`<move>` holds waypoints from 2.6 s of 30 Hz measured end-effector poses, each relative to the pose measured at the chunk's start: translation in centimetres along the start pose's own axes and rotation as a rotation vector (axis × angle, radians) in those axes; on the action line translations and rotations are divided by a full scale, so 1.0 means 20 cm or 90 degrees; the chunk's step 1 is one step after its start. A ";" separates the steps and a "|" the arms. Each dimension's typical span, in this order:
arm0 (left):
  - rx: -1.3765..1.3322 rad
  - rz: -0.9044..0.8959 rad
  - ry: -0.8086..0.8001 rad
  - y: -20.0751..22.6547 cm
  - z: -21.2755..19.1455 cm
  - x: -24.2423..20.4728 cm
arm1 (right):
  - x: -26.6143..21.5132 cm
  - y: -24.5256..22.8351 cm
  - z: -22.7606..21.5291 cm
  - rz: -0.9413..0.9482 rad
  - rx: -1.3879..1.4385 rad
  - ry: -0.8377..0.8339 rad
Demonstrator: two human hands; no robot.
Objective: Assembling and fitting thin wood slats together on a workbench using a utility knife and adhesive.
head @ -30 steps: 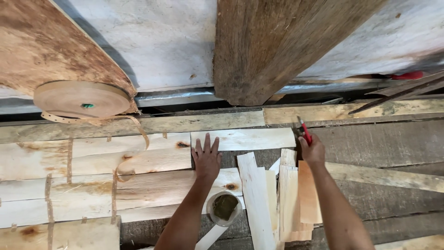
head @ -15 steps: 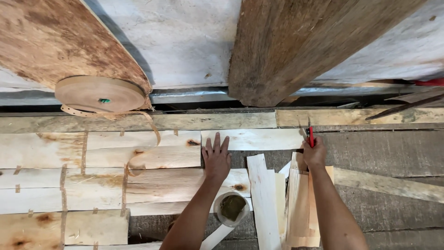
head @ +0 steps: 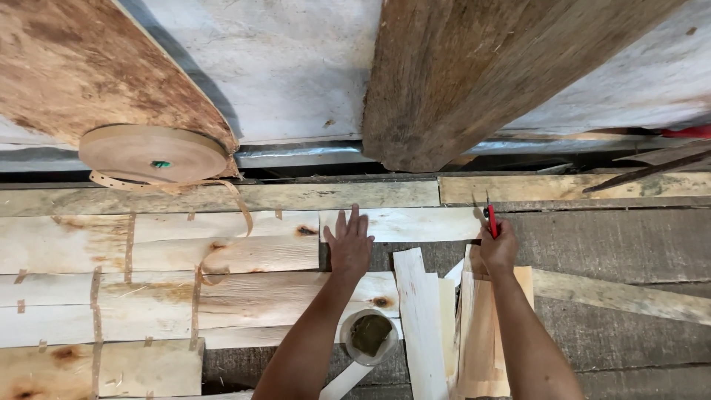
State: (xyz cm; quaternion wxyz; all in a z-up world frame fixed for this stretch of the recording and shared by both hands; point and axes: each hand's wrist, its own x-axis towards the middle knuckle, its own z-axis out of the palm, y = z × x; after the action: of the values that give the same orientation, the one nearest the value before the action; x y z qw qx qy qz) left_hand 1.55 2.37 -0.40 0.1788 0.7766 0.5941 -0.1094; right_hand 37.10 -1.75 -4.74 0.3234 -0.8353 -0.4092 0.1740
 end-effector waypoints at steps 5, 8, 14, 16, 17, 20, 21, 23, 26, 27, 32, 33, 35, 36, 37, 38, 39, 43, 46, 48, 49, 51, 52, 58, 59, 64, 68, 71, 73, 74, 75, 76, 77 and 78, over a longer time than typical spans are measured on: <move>-0.029 0.012 0.064 0.00 0.06 0.01 | 0.00 0.01 0.00 -0.017 0.015 0.024; -0.028 0.011 0.064 0.01 0.02 -0.01 | 0.00 0.03 0.02 -0.025 0.021 0.034; -0.019 0.008 0.049 0.02 -0.01 -0.02 | 0.01 0.03 0.03 -0.011 0.002 0.042; -0.011 0.007 0.044 0.02 -0.01 -0.02 | -0.01 0.01 0.01 -0.015 -0.009 0.042; -0.011 0.005 0.043 0.02 -0.01 -0.01 | -0.02 0.00 0.01 -0.053 -0.064 0.065; -0.016 0.002 0.039 0.02 -0.02 -0.01 | -0.07 -0.12 0.01 -0.061 -0.062 0.066; -0.019 -0.001 0.033 0.03 -0.02 -0.01 | -0.10 -0.18 0.01 -0.029 -0.005 0.043; -0.021 -0.001 0.030 0.02 -0.03 -0.01 | -0.23 -0.50 -0.03 0.011 -0.027 -0.069; -0.022 0.000 0.036 0.03 -0.04 -0.02 | -0.31 -0.58 0.07 -0.066 -0.046 -0.183; -0.023 -0.001 0.042 0.03 -0.04 -0.03 | -0.33 -0.53 0.13 -0.182 -0.045 -0.187; -0.032 0.002 0.035 0.03 -0.07 -0.04 | -0.35 -0.59 0.25 -0.318 -0.197 -0.152; -0.043 -0.001 0.031 0.03 -0.09 -0.05 | -0.34 -0.59 0.27 -0.317 -0.233 -0.153; -0.036 0.002 0.035 0.02 -0.06 -0.03 | -0.34 -0.63 0.26 -0.281 -0.255 -0.191; -0.028 0.005 0.036 0.02 -0.04 -0.02 | -0.35 -0.65 0.25 -0.243 -0.277 -0.230; -0.030 0.005 0.035 0.02 -0.04 -0.02 | -0.34 -0.63 0.27 -0.242 -0.279 -0.231; -0.027 0.007 0.038 0.02 -0.03 -0.02 | -0.34 -0.61 0.28 -0.240 -0.276 -0.229; -0.023 0.009 0.044 0.01 -0.03 -0.01 | -0.33 -0.60 0.30 -0.239 -0.272 -0.224; -0.018 0.004 0.038 0.02 -0.04 -0.03 | -0.33 -0.62 0.30 -0.270 -0.284 -0.208; -0.044 0.005 0.052 0.02 -0.03 -0.03 | -0.33 -0.66 0.27 -0.262 -0.302 -0.224; -0.087 0.006 0.054 0.01 -0.02 -0.04 | -0.32 -0.67 0.28 -0.249 -0.284 -0.240; -0.087 -0.001 0.055 0.01 0.00 -0.03 | -0.33 -0.68 0.28 -0.254 -0.282 -0.244; -0.170 0.001 0.072 0.00 0.05 -0.02 | -0.34 -0.68 0.28 -0.230 -0.287 -0.241; -0.170 -0.004 0.072 0.00 0.05 -0.02 | -0.34 -0.67 0.29 -0.234 -0.286 -0.244; -0.196 0.002 0.039 -0.02 0.03 -0.03 | -0.33 -0.65 0.33 -0.227 -0.310 -0.226; -0.194 0.012 0.054 -0.02 0.05 -0.03 | -0.33 -0.65 0.33 -0.221 -0.315 -0.226; -0.206 0.026 0.077 -0.04 0.08 -0.03 | -0.33 -0.60 0.35 -0.224 -0.308 -0.217; -0.172 0.030 0.068 -0.05 0.07 -0.03 | -0.32 -0.52 0.36 -0.280 -0.287 -0.187; -0.145 0.036 0.058 -0.06 0.09 -0.01 | -0.35 -0.56 0.31 -0.284 -0.310 -0.177; -0.135 0.041 0.065 -0.07 0.09 0.00 | -0.35 -0.59 0.27 -0.274 -0.346 -0.172; -0.128 0.039 0.054 -0.07 0.07 -0.01 | -0.33 -0.57 0.27 -0.260 -0.330 -0.136; -0.121 0.037 0.042 -0.06 0.06 -0.02 | -0.32 -0.55 0.25 -0.245 -0.314 -0.102; -0.122 0.037 0.044 -0.06 0.04 -0.02 | -0.31 -0.56 0.24 -0.247 -0.315 -0.101; -0.126 0.037 0.038 -0.06 0.03 -0.03 | -0.30 -0.56 0.22 -0.164 -0.305 -0.129; -0.130 0.037 0.032 -0.06 0.02 -0.04 | -0.29 -0.56 0.20 -0.081 -0.294 -0.155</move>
State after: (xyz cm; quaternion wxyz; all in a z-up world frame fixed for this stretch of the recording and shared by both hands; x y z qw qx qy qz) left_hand 0.16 1.82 -0.74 0.2453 0.7736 0.5839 -0.0232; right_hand 25.03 0.30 0.11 0.0826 -0.8325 -0.5255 0.1548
